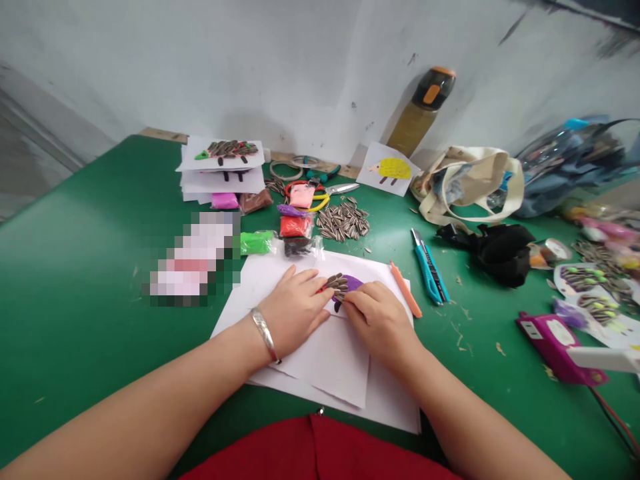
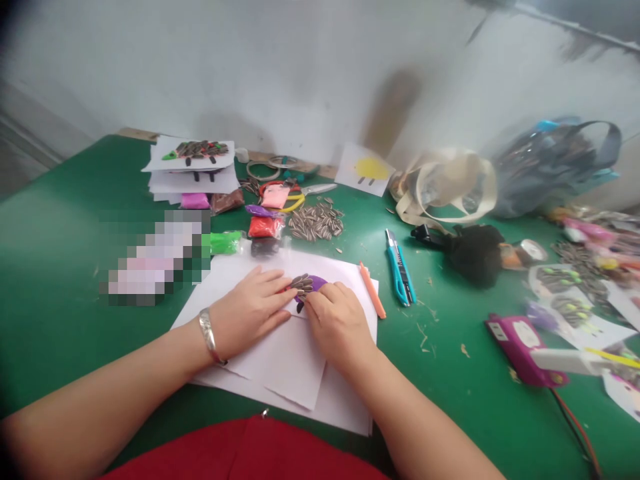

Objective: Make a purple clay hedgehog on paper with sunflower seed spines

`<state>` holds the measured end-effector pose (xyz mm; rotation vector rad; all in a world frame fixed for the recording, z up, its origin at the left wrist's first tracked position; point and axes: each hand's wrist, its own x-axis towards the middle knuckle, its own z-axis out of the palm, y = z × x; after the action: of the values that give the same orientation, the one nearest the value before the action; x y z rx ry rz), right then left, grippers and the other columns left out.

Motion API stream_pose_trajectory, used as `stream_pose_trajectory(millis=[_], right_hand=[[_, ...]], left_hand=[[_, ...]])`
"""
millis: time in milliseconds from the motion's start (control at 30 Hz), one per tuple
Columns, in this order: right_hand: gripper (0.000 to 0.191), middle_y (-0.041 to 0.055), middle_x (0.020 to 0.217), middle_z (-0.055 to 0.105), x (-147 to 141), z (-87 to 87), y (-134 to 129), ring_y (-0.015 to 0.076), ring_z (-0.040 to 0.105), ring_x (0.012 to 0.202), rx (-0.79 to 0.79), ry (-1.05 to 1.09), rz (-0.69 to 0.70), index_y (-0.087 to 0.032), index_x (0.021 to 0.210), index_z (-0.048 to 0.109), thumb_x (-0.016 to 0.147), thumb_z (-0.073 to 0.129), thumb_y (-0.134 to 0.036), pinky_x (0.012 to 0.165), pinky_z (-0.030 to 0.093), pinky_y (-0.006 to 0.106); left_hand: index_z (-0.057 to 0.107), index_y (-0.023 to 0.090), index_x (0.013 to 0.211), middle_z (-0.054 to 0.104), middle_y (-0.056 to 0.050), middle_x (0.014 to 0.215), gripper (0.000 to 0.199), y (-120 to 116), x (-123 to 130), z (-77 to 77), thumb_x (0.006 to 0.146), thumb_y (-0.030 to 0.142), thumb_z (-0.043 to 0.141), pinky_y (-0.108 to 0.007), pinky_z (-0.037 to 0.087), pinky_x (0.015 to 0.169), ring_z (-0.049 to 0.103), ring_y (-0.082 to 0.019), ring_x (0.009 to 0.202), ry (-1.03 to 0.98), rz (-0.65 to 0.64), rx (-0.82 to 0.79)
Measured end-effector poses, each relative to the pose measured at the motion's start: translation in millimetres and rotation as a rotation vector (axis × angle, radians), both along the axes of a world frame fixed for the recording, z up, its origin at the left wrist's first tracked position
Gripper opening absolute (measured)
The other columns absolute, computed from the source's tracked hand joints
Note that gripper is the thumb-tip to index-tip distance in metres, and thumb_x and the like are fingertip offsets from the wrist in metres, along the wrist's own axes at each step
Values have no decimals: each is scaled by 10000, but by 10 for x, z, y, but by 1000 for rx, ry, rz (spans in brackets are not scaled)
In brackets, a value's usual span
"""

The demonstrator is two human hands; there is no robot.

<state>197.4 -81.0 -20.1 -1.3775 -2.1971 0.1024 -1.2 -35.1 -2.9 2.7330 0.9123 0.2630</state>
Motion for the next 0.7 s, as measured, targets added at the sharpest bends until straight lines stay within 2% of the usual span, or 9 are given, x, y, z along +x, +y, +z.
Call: stream_pose_trajectory(millis=[167, 367, 433, 567, 700], right_hand=[[266, 69, 735, 607, -21, -52, 27, 196, 526, 707, 3, -33, 4, -160, 782, 667, 962, 471, -154, 657, 421, 320], [223, 57, 762, 623, 40, 17, 35, 192, 564, 742, -69, 56, -21, -179, 812, 667, 953, 495, -183, 680, 451, 320], [181, 45, 768, 631, 101, 50, 48, 188, 583, 753, -83, 77, -71, -190, 845, 672, 940, 517, -187, 709, 463, 330], [156, 24, 769, 646, 193, 65, 75, 183, 606, 755, -63, 80, -117, -211, 854, 668, 923, 532, -182, 870, 455, 412], [181, 30, 770, 646, 182, 37, 90, 182, 608, 747, -95, 59, -99, -213, 868, 674, 931, 509, -176, 835, 470, 396]], left_hand=[[632, 155, 1145, 638, -122, 1204, 241, 2, -5, -31, 948, 262, 543, -512, 391, 975, 510, -306, 1181, -10, -4, 22], [628, 153, 1147, 635, -119, 1204, 239, -1, -2, -12, 948, 255, 546, -505, 397, 970, 513, -299, 1177, -14, -2, 16], [622, 152, 1154, 636, -116, 1191, 243, 0, 1, 3, 949, 254, 544, -496, 398, 970, 514, -291, 1171, -4, -5, -2], [613, 154, 1160, 628, -118, 1190, 247, 4, -4, 9, 944, 253, 543, -493, 390, 979, 511, -287, 1168, 4, -13, -17], [571, 154, 1237, 626, -122, 1208, 309, 3, -21, -21, 945, 253, 544, -494, 390, 986, 510, -290, 1186, -24, -19, 6]])
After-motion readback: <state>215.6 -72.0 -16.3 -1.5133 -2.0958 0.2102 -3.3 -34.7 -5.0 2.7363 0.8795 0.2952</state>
